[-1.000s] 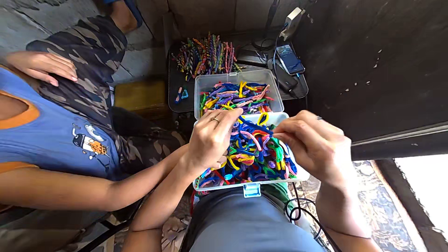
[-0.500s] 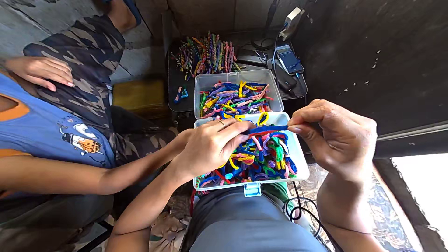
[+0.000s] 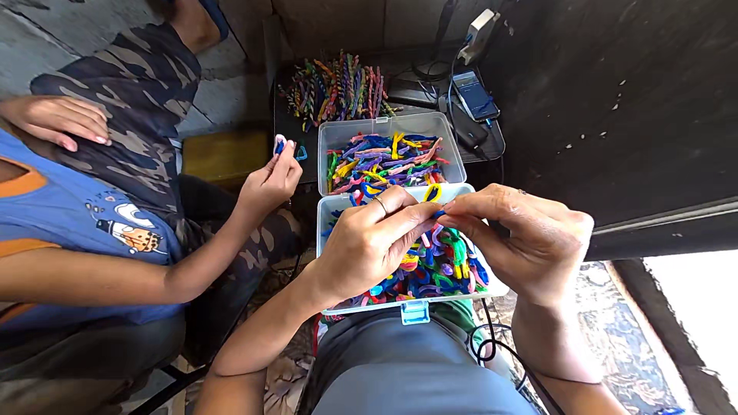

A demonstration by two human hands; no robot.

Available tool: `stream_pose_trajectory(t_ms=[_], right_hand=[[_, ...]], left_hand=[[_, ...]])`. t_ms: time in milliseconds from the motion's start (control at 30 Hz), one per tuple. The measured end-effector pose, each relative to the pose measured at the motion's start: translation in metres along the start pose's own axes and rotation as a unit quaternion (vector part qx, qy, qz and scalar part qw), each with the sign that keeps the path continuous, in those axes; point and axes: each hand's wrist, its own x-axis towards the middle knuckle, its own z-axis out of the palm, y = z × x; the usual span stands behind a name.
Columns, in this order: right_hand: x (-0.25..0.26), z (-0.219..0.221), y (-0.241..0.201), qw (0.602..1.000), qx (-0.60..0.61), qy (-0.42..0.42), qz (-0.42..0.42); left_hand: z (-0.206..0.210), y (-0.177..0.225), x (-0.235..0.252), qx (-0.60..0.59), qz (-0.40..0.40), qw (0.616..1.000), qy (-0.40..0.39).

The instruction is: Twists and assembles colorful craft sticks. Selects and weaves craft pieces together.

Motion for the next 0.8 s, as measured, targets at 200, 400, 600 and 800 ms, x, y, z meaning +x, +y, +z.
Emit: stream_pose_trajectory(t_ms=[200, 400, 600, 800], right_hand=[[0.000, 0.006, -0.002, 1.000, 0.005, 0.012, -0.024], [-0.004, 0.011, -0.003, 0.999, 0.011, 0.030, -0.035], [-0.003, 0.008, 0.002, 0.998, 0.026, 0.010, -0.048], [-0.004, 0.004, 0.002, 0.997, 0.040, -0.005, -0.067]], left_hand=[[-0.003, 0.004, 0.000, -0.068, -0.037, 0.997, -0.004], [-0.011, 0.003, 0.001, -0.157, -0.068, 0.984, -0.047], [-0.017, 0.002, 0.003, -0.189, -0.080, 0.977, -0.064], [-0.021, 0.000, 0.001, -0.215, -0.082, 0.970, -0.078]])
